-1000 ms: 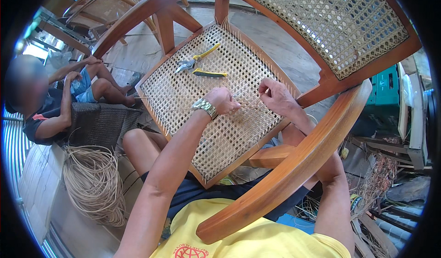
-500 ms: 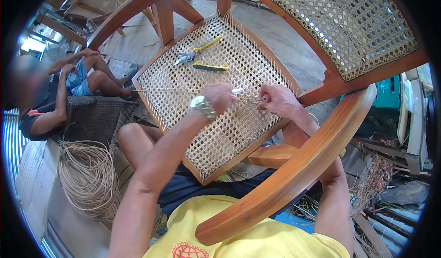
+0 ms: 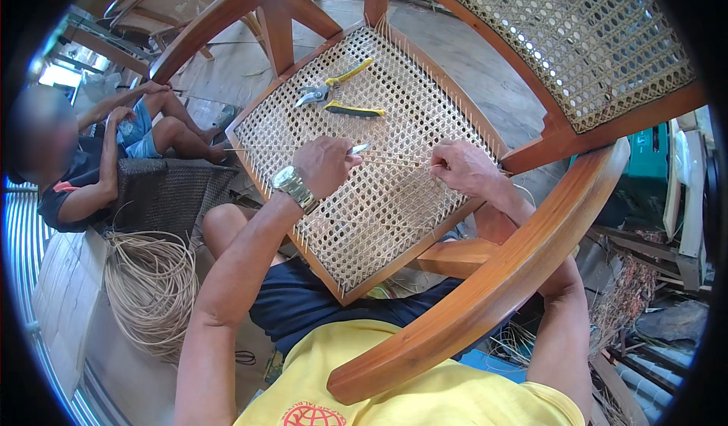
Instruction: The recorder is weaving or repairing the rattan seat of a wooden chair using thin strips of material.
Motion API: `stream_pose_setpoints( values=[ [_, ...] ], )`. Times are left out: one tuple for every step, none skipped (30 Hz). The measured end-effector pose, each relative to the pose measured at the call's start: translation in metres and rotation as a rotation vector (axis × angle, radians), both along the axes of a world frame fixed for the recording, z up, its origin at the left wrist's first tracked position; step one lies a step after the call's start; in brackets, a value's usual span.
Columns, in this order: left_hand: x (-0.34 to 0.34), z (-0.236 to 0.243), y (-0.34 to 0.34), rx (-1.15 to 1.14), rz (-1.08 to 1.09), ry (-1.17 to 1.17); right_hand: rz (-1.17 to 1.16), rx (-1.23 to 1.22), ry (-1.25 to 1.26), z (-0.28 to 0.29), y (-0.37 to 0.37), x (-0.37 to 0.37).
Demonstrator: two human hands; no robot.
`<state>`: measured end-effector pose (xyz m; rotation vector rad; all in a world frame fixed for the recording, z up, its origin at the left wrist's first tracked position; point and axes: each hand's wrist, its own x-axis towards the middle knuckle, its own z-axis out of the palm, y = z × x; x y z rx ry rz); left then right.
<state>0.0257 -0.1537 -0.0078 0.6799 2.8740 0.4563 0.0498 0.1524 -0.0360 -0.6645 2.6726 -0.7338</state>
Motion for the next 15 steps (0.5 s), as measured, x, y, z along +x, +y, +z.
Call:
stream_pose_setpoints(
  values=[
    [0.000,0.001,0.000,0.000,-0.002,-0.001,-0.002,0.000,-0.001,0.000,0.000,0.001],
    [-0.001,0.003,0.000,-0.068,0.019,-0.043,0.005,0.010,-0.006,0.001,-0.001,0.001],
    [-0.002,0.006,-0.001,-0.136,0.039,-0.084,0.012,0.020,-0.011,0.002,-0.001,0.002],
    [-0.008,0.008,-0.006,-0.127,0.029,-0.085,0.002,0.030,-0.013,0.006,0.005,0.005],
    [-0.017,0.014,-0.022,-0.217,0.088,-0.147,0.007,0.050,-0.035,0.008,0.006,0.004],
    [-0.025,0.019,-0.037,-0.306,0.146,-0.208,0.012,0.069,-0.056,0.010,0.007,0.003],
    [-0.030,0.017,-0.051,-0.313,0.152,-0.203,0.016,0.061,-0.051,0.010,0.006,0.001],
    [-0.033,0.012,-0.059,-0.405,0.144,-0.129,-0.025,0.083,-0.020,0.011,0.007,0.000],
    [-0.035,0.006,-0.066,-0.496,0.136,-0.054,-0.067,0.106,0.012,0.012,0.008,0.000],
    [-0.031,0.008,-0.052,-0.492,0.123,-0.056,-0.079,0.111,0.006,0.011,0.013,0.000],
    [-0.022,0.018,-0.027,-0.344,0.066,0.116,-0.099,0.122,-0.055,0.012,0.020,0.000],
    [-0.015,0.022,-0.006,-0.200,0.019,0.285,-0.110,0.124,-0.113,0.012,0.023,-0.001],
    [-0.014,0.005,0.005,-0.057,-0.033,0.339,-0.108,0.140,-0.138,0.018,0.020,-0.004],
    [-0.007,-0.017,0.019,0.102,-0.097,0.359,-0.102,0.135,-0.134,0.017,0.018,-0.005],
    [0.007,-0.015,0.053,0.249,-0.043,0.085,-0.116,0.153,-0.151,0.011,0.025,-0.003]
  ],
)
